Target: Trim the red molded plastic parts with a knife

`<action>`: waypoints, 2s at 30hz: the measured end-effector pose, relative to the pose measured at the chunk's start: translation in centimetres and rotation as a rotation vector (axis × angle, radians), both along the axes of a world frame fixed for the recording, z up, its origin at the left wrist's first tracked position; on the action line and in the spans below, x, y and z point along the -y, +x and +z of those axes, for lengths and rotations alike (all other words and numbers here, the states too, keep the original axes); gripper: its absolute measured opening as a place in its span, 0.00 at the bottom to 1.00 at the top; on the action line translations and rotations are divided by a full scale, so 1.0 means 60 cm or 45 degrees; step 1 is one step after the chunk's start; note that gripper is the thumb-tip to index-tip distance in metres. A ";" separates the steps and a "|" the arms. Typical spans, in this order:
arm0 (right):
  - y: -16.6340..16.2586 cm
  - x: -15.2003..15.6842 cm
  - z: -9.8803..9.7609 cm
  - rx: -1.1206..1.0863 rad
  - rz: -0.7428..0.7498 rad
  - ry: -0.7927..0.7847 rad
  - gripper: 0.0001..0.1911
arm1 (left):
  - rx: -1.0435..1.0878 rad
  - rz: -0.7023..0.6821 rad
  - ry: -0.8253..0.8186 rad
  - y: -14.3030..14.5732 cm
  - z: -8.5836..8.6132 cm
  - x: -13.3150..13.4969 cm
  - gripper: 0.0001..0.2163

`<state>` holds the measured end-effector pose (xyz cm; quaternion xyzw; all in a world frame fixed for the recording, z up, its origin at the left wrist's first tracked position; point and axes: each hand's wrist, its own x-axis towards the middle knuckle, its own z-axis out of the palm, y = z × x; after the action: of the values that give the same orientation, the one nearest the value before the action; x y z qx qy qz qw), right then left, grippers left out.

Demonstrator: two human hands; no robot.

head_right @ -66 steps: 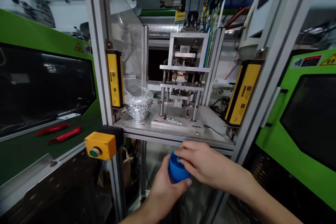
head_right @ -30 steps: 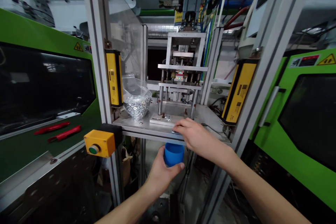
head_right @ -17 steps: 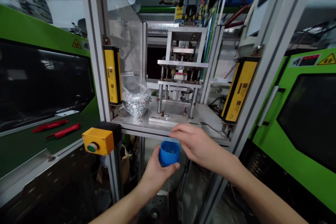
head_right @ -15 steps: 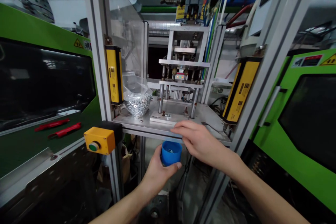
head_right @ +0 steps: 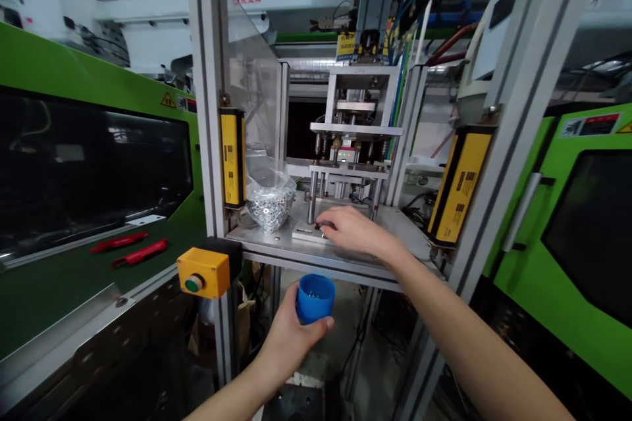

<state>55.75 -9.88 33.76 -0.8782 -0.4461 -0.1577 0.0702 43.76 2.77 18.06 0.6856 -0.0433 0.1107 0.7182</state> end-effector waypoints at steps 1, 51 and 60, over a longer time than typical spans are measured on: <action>0.002 0.001 0.000 -0.025 -0.014 0.002 0.13 | -0.005 0.007 0.004 -0.001 0.001 -0.002 0.28; -0.018 0.029 -0.003 -0.017 0.145 -0.041 0.06 | -0.056 -0.052 -0.033 -0.008 0.011 0.002 0.29; -0.026 0.024 -0.001 0.008 0.117 0.072 0.06 | -0.062 -0.057 -0.029 -0.011 0.014 -0.004 0.27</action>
<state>54.21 -11.32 33.68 -0.8539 -0.4816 -0.1697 0.1007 43.09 3.00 18.92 0.6788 -0.0399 0.0782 0.7291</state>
